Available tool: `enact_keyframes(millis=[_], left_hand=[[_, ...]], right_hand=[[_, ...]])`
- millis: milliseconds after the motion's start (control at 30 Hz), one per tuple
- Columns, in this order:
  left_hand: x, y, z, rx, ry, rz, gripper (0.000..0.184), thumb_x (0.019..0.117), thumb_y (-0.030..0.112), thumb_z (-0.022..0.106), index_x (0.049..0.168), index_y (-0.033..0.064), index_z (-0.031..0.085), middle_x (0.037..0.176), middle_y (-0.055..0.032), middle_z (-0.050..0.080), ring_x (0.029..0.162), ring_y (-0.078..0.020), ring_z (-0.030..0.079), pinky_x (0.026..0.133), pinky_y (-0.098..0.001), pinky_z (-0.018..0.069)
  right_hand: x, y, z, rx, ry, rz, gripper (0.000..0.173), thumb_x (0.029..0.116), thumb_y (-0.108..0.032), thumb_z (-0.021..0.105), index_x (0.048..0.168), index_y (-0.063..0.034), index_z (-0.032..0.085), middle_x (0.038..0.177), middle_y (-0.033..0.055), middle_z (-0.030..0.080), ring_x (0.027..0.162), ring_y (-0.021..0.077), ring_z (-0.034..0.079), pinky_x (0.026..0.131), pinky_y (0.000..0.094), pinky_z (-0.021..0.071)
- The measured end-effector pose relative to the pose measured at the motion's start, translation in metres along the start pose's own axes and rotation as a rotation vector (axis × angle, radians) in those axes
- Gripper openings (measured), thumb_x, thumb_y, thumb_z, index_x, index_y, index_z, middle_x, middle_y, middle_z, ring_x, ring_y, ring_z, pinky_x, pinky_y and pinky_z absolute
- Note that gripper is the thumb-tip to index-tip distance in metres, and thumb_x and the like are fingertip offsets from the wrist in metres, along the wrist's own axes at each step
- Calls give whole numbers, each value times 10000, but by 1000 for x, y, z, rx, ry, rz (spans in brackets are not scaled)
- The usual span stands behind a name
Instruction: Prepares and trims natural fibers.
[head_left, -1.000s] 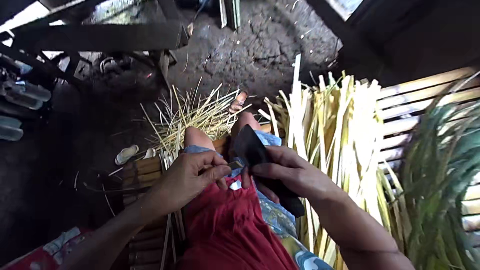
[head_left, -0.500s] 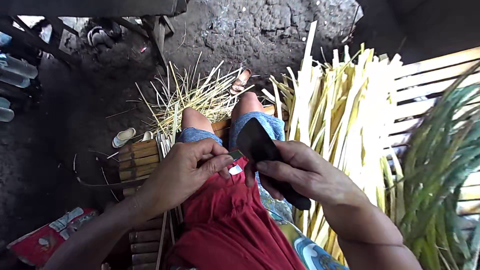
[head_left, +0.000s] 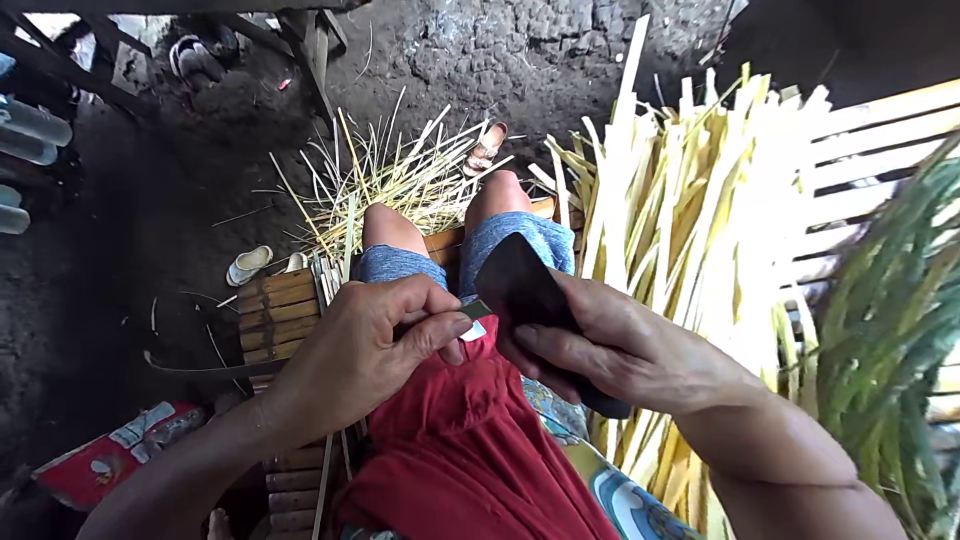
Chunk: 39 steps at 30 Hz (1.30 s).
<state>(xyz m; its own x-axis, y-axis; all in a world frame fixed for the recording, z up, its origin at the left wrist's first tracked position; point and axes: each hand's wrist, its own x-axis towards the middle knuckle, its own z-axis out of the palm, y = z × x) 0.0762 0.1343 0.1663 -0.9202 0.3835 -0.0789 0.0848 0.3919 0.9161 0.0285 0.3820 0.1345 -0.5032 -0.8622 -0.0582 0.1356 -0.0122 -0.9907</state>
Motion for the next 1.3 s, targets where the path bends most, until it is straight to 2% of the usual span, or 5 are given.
enact_keyframes(millis=[400, 667, 833, 1200, 1300], left_hand=[[-4, 2, 8, 89, -25, -38, 173, 1003, 191, 630, 868, 83, 647, 694, 88, 660, 611, 65, 591, 564, -100, 489], [-3, -33, 12, -389, -77, -189, 387, 1088, 371, 463, 1284, 64, 592, 977, 50, 721, 785, -2, 673, 726, -194, 585], [48, -62, 56, -860, 534, -143, 549, 1101, 463, 198, 982, 242, 686, 886, 127, 725, 828, 19, 681, 774, -205, 572], [83, -60, 57, -1376, 580, -220, 567, 1097, 485, 156, 738, 187, 479, 461, 101, 392, 371, -13, 399, 413, -152, 351], [91, -64, 57, -1324, 70, -36, 556, 1041, 573, 258, 1128, 199, 661, 834, 61, 710, 820, -83, 690, 795, -258, 560]], right_hand=[[11, 19, 28, -61, 88, -83, 124, 1018, -109, 493, 1121, -64, 440, 717, -53, 548, 534, -51, 522, 485, 110, 478], [33, 52, -12, -129, 211, -86, 215, 1035, -295, 582, 932, -129, 670, 677, -81, 636, 548, -15, 578, 491, 139, 487], [49, 58, 1, -229, 409, -161, 198, 949, -304, 690, 872, -122, 699, 604, -102, 574, 488, -46, 507, 439, 126, 423], [43, 68, 36, -695, 505, -444, 424, 973, -429, 624, 760, -68, 691, 640, 18, 620, 552, 92, 582, 482, 261, 447], [45, 61, 17, -806, 604, -490, 347, 962, -345, 646, 800, -42, 696, 638, 46, 631, 531, 127, 598, 465, 298, 459]])
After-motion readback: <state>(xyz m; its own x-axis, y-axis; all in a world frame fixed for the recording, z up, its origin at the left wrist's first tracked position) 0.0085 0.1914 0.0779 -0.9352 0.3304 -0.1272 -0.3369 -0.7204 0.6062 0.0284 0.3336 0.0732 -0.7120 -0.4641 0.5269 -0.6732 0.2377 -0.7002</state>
